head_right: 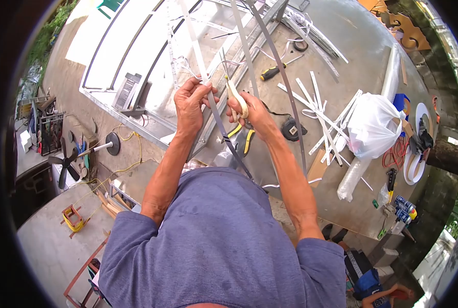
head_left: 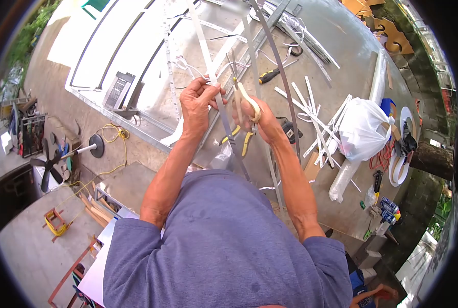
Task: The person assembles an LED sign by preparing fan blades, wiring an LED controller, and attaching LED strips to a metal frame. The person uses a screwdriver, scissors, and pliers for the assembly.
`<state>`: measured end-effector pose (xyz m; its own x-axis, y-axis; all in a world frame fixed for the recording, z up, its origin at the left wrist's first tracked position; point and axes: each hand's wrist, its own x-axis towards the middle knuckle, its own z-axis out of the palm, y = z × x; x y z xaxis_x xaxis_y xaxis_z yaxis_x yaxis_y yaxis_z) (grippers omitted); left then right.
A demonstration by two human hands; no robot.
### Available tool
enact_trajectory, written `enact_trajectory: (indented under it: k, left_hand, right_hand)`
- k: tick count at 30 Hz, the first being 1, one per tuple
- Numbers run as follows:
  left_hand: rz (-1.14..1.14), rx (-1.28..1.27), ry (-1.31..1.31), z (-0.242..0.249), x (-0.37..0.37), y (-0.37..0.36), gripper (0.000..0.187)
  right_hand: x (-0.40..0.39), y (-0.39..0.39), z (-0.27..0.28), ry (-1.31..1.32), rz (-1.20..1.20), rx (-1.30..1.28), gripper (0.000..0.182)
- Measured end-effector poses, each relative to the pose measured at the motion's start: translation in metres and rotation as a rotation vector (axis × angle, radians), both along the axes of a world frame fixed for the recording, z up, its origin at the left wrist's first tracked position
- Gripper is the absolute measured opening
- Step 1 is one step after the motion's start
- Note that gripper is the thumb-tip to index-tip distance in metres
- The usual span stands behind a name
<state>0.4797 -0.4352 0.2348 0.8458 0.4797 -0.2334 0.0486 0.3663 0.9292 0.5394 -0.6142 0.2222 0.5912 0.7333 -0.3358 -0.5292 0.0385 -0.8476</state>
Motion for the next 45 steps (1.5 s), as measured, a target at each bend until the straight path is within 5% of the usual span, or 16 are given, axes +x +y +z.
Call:
enact_trajectory:
  k: [34,45]
  left_hand:
    - [0.004,-0.01,-0.013,-0.002,0.001,0.002,0.026]
    - [0.146,0.056,-0.126,-0.003,-0.001,-0.004,0.024]
  right_hand:
    - [0.001,0.006,-0.025,-0.039,-0.065,-0.055,0.053]
    - [-0.019,-0.043,-0.023,-0.063,-0.21,-0.009,0.031]
